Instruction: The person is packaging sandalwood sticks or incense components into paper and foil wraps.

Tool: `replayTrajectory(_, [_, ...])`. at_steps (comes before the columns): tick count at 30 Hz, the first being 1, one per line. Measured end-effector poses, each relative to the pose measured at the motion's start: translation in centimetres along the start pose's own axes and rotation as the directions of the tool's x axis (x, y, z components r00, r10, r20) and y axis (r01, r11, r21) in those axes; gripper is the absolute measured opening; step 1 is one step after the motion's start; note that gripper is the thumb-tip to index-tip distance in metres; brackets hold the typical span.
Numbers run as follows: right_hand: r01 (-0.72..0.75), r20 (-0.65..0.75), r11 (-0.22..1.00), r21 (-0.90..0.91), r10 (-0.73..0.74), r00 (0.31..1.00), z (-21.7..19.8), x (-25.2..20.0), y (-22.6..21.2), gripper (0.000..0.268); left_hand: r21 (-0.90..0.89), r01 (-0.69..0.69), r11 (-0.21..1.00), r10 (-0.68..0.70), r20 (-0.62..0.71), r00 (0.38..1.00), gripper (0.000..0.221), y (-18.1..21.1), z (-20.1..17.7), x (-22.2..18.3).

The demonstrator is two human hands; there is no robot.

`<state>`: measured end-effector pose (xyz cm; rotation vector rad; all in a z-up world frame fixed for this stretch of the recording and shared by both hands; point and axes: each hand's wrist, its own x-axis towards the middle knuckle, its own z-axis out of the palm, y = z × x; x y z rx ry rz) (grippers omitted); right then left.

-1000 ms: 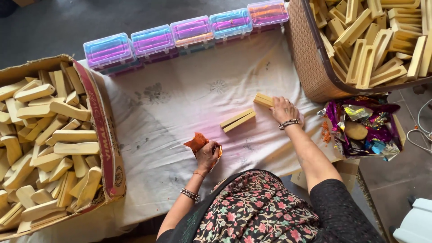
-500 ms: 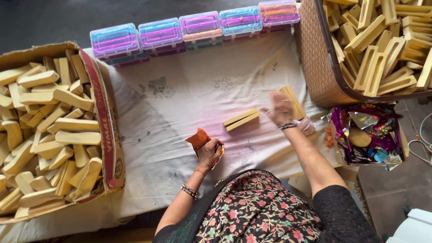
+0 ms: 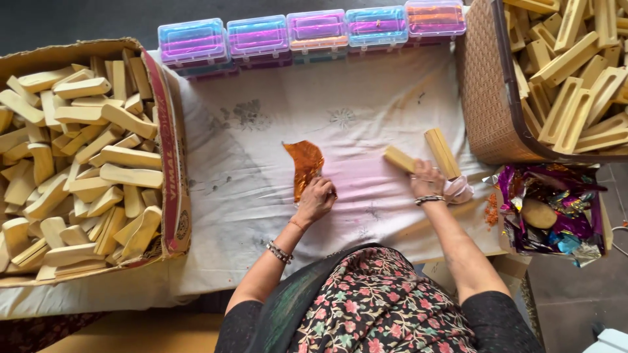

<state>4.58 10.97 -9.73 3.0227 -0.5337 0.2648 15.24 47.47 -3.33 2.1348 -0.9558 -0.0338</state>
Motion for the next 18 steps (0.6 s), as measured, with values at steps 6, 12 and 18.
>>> replayTrajectory(6, [-0.036,-0.284,0.986,-0.165,-0.013,0.959,-4.9,-0.8,-2.0,0.068,-0.037,-0.197,0.98,0.197,-0.001,0.98,0.013,2.5,0.4,2.8])
replayTrajectory(12, [-0.212,0.258,0.542,0.813,-0.01,0.966,-5.0,-2.5,-11.6,0.058,-0.123,-0.199,0.972,0.199,-0.01,0.98,0.017,3.5,2.4,3.9])
replayTrajectory(18, [-0.61,0.607,-0.121,0.783,-0.066,0.792,-1.5,-2.4,-14.0,0.022,-0.177,-0.021,0.984,0.023,0.01,1.0,0.035,4.1,1.6,4.0])
